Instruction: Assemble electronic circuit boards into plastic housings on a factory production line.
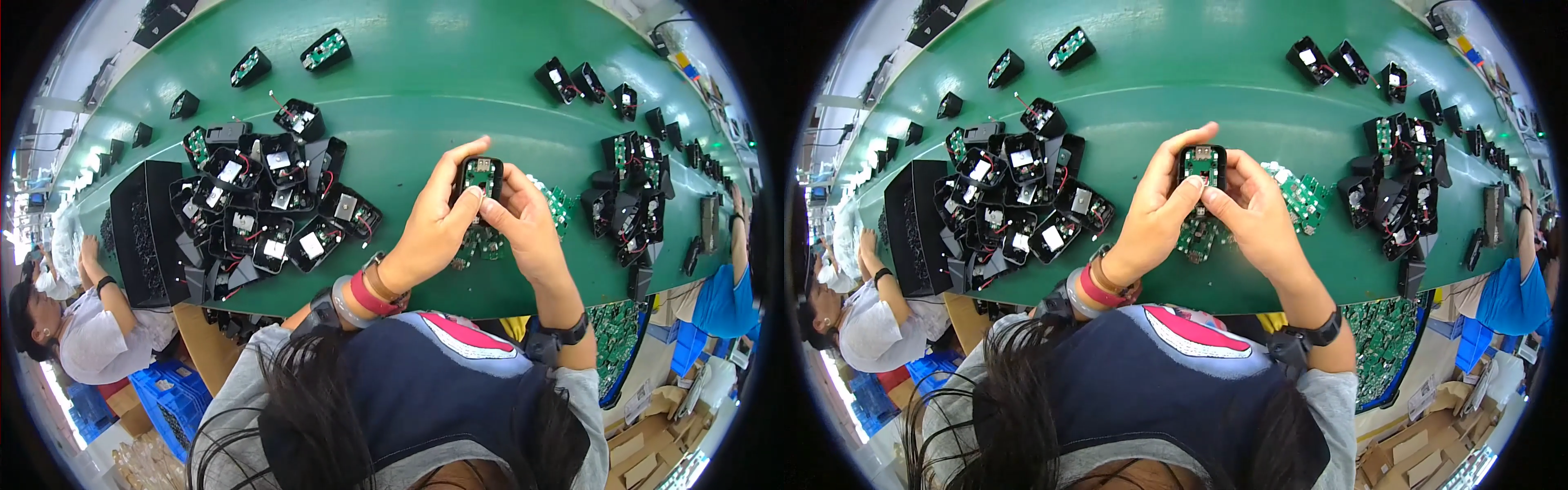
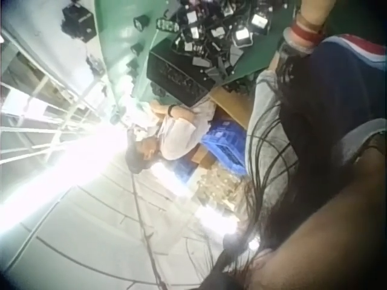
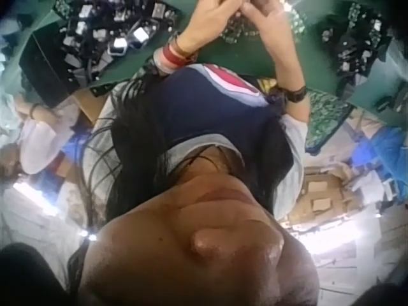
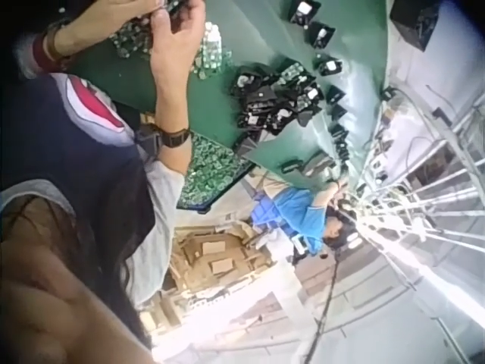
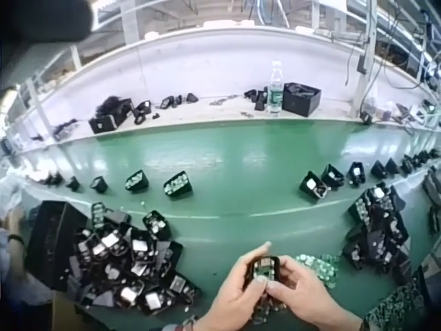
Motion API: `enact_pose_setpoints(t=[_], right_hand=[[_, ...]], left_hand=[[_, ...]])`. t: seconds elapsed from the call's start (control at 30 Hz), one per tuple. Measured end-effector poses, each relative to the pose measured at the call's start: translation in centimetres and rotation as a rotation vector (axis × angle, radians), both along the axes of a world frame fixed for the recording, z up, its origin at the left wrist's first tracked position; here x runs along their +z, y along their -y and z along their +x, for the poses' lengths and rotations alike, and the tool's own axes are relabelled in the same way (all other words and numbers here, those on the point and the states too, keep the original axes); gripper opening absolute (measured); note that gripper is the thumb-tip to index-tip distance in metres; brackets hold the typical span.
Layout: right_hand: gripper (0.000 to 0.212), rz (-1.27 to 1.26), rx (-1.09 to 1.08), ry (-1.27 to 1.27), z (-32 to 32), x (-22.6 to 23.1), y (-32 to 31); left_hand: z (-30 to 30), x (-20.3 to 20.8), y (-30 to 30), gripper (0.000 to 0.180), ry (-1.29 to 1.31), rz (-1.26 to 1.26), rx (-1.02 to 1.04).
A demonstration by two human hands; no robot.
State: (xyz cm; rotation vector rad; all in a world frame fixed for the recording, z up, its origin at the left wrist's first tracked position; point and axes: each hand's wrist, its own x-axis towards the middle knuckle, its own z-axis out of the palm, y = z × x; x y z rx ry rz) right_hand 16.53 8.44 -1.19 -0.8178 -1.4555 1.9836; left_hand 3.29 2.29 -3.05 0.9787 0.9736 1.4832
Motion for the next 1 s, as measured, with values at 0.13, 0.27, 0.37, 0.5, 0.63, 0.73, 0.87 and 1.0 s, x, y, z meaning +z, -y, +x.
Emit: enact_pose_setpoints(t=[0.13,0.27,0.37,0.5,0.63,0.73,0.87,1.0], right_hand=[[0.035,0.151,0.155,0.248,-0.6,4.3,-5.1],[0.037,1.124,0.361,0.640,-5.3,5.3,-14.3],[0.041,1.275,0.504,0.897,-10.2,3.1,-17.6],[0.047,1.444,0.393,0.919,-11.6,1.0,-18.5],[0.046,1.455,0.063,0.700,-6.1,4.2,-18.5],[0.052,1.441,-0.086,1.156,-1.4,3.3,-18.3],[0.057,1.376,-0.016,1.298,0.5,-0.1,-18.8],[0.051,1.329,-0.018,0.912,1.7,2.3,-17.3]], left_hand=[[0.1,1.4,0.4,0.073,0.120,0.035,0.180],[-0.5,1.3,0.5,0.074,0.026,0.049,0.354],[-0.3,0.3,0.3,0.071,0.023,-0.076,0.283],[-0.8,0.6,0.4,0.062,-0.002,-0.094,0.267],[-1.0,0.8,0.6,0.046,0.094,-0.138,0.228],[-0.3,0.4,0.5,0.034,0.163,-0.156,0.158],[-0.2,0.1,0.1,0.029,0.174,-0.185,0.032],[-0.5,0.2,0.1,0.032,0.299,-0.201,0.009]])
